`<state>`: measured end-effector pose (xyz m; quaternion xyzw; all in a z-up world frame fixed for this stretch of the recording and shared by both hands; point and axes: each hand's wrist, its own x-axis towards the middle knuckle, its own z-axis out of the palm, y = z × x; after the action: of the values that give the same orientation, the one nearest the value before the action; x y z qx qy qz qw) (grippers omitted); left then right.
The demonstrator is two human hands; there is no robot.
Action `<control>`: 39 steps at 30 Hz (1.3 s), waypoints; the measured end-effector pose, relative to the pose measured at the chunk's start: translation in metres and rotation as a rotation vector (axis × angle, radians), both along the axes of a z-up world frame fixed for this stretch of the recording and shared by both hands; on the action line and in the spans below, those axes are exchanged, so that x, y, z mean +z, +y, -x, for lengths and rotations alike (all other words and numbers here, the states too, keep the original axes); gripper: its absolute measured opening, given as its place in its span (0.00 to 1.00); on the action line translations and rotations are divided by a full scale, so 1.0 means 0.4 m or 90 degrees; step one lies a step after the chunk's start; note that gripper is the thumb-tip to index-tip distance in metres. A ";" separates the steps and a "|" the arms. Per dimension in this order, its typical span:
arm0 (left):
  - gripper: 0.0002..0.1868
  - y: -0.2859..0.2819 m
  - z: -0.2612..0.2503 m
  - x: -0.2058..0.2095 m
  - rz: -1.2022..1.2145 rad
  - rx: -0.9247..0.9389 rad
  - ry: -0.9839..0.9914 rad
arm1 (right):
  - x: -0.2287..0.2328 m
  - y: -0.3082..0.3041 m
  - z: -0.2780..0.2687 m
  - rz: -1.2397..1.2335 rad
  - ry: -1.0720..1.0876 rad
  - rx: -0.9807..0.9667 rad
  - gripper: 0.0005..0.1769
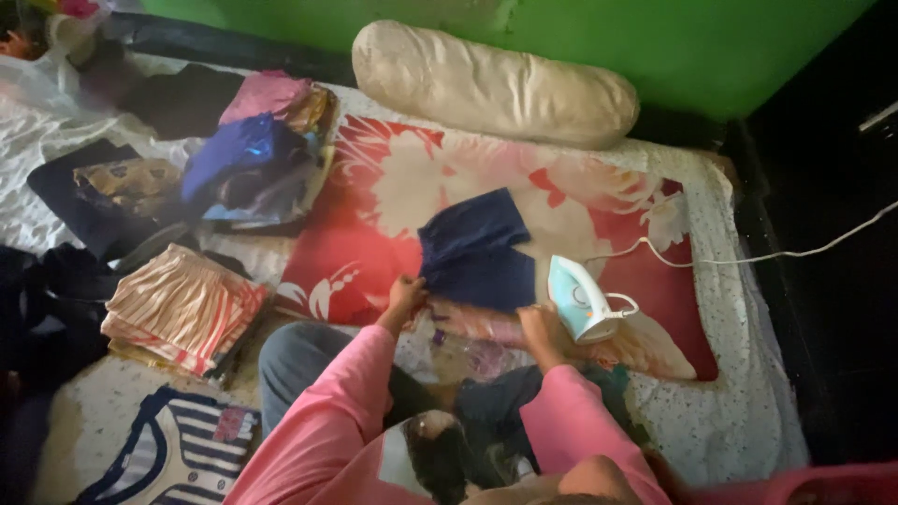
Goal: The person is ironing a blue piece of clothing on a mat on the floor, using a steam iron and a spray bottle.
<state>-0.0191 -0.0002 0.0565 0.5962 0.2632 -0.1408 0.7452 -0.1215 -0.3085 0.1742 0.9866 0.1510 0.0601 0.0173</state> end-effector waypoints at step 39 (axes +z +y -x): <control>0.20 0.028 -0.266 -0.149 -0.423 -0.318 0.065 | 0.187 -0.072 -0.217 -0.347 0.100 -0.386 0.25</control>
<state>0.0873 0.0110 -0.0030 0.8418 0.1784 -0.2540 0.4416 -0.0346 -0.3375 0.2491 0.9563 -0.1671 0.0150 -0.2395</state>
